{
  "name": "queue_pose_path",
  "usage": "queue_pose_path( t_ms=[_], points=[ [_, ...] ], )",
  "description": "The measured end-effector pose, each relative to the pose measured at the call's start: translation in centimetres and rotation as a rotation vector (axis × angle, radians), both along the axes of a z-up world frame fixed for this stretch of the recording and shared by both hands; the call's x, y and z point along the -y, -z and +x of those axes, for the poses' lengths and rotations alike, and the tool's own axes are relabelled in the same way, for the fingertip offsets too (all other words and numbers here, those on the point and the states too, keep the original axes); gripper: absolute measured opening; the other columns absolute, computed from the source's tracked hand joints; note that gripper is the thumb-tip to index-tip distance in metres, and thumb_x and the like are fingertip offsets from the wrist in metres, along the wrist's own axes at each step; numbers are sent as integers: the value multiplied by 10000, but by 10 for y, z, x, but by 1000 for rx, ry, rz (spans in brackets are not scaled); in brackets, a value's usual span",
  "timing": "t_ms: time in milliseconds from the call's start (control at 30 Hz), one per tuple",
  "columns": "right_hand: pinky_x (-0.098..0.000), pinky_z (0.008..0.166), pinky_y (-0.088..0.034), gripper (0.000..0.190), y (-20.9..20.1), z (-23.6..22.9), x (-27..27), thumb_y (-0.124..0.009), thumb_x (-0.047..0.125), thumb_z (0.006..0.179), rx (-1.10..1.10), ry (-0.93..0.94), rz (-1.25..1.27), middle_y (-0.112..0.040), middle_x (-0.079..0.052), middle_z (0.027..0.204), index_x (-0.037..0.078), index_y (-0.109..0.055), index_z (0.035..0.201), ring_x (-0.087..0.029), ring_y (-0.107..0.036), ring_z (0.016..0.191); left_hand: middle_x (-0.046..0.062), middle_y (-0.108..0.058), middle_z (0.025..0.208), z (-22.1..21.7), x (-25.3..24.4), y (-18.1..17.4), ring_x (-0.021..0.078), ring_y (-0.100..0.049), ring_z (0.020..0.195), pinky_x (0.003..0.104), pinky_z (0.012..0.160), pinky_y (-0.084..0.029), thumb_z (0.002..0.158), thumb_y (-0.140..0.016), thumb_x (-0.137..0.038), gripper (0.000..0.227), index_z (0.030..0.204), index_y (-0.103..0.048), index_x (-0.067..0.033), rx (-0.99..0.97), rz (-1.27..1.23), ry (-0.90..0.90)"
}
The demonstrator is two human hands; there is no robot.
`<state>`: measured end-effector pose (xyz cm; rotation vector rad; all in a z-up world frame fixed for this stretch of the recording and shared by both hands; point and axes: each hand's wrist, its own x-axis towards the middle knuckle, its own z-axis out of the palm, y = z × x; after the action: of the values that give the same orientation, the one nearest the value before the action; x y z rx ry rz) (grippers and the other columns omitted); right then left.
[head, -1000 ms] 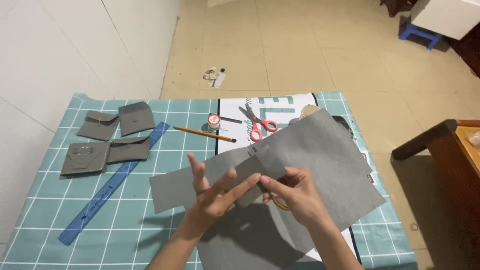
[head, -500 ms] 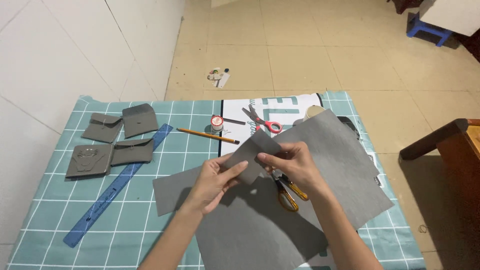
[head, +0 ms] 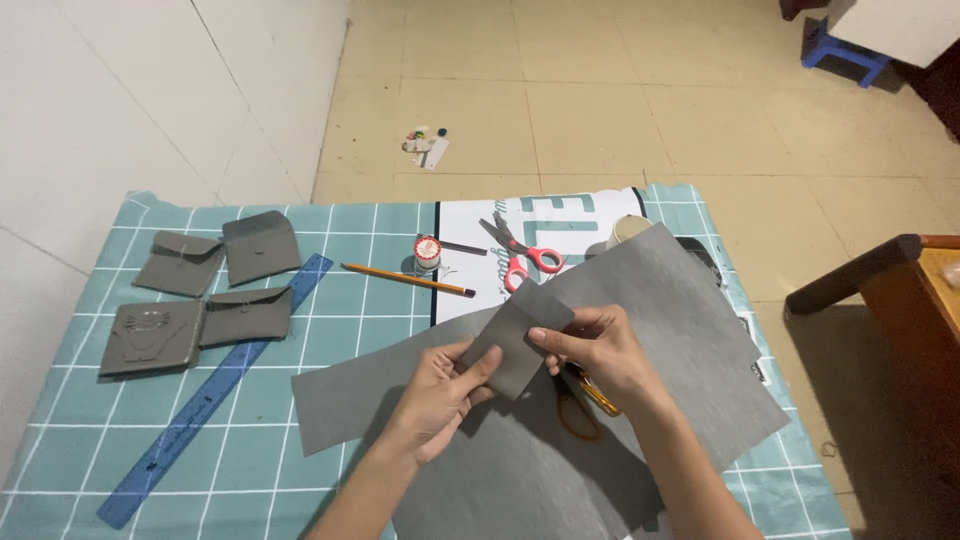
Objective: Cutting a piece of grey material with scissors and folding it to form a small pouch.
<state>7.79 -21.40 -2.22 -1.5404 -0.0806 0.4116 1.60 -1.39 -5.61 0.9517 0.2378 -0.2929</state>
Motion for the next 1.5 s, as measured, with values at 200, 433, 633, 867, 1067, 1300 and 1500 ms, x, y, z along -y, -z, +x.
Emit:
queue_pose_path(
  t_ms=[200,433,633,867,1067,1300,1500],
  points=[
    [-275,412,-297,330,-5,-1,-2,-865,155,824,-16,111,-156,-629,-111,520,38,-645,608,-162,-613,477,30,-717,938,1,-4,4,131,-672,859,296,809,-549,1007,-585,-263,313,1183,-702,-34,-21,5,93],
    [-243,586,-582,346,28,-1,-14,-768,126,881,-24,91,42,-687,-116,759,-11,-695,1191,-149,-656,605,129,-727,1103,-8,9,14,205,-678,1070,346,948,-500,980,-595,-273,299,1115,-678,-19,85,-11,-178],
    [-401,692,-716,188,21,-25,-36,-771,153,873,-11,32,111,-729,-119,729,-32,-743,865,-273,-799,700,28,-664,880,-11,9,3,87,-567,808,263,800,-499,1051,-563,-206,216,931,-662,-56,253,-133,-319],
    [-292,603,-629,164,25,-22,-28,-803,97,854,106,15,57,-721,-119,664,-63,-769,837,-213,-743,602,129,-712,1086,-7,2,-15,224,-682,938,359,862,-573,937,-660,-174,283,1166,-646,-9,101,-155,-229],
    [-422,550,-669,114,36,-23,-32,-796,-35,834,118,58,44,-766,-267,675,-139,-761,865,-288,-739,578,76,-764,857,-4,3,-7,144,-720,804,322,781,-630,919,-762,-205,261,1066,-759,10,52,56,-332],
    [-362,565,-644,166,45,-35,-42,-773,90,860,149,57,107,-729,-202,675,-51,-714,926,-262,-723,587,-98,-424,671,-11,-3,-4,36,-356,673,246,606,-297,981,-701,-178,357,668,-532,-153,371,238,-439],
    [-267,442,-493,383,16,-42,-47,-657,251,958,259,-122,-114,-723,-120,595,-51,-800,773,-151,-597,454,-98,-298,662,-13,-1,-3,35,-273,646,236,578,-264,992,-679,-142,460,639,-387,-179,354,71,-411]
  ],
)
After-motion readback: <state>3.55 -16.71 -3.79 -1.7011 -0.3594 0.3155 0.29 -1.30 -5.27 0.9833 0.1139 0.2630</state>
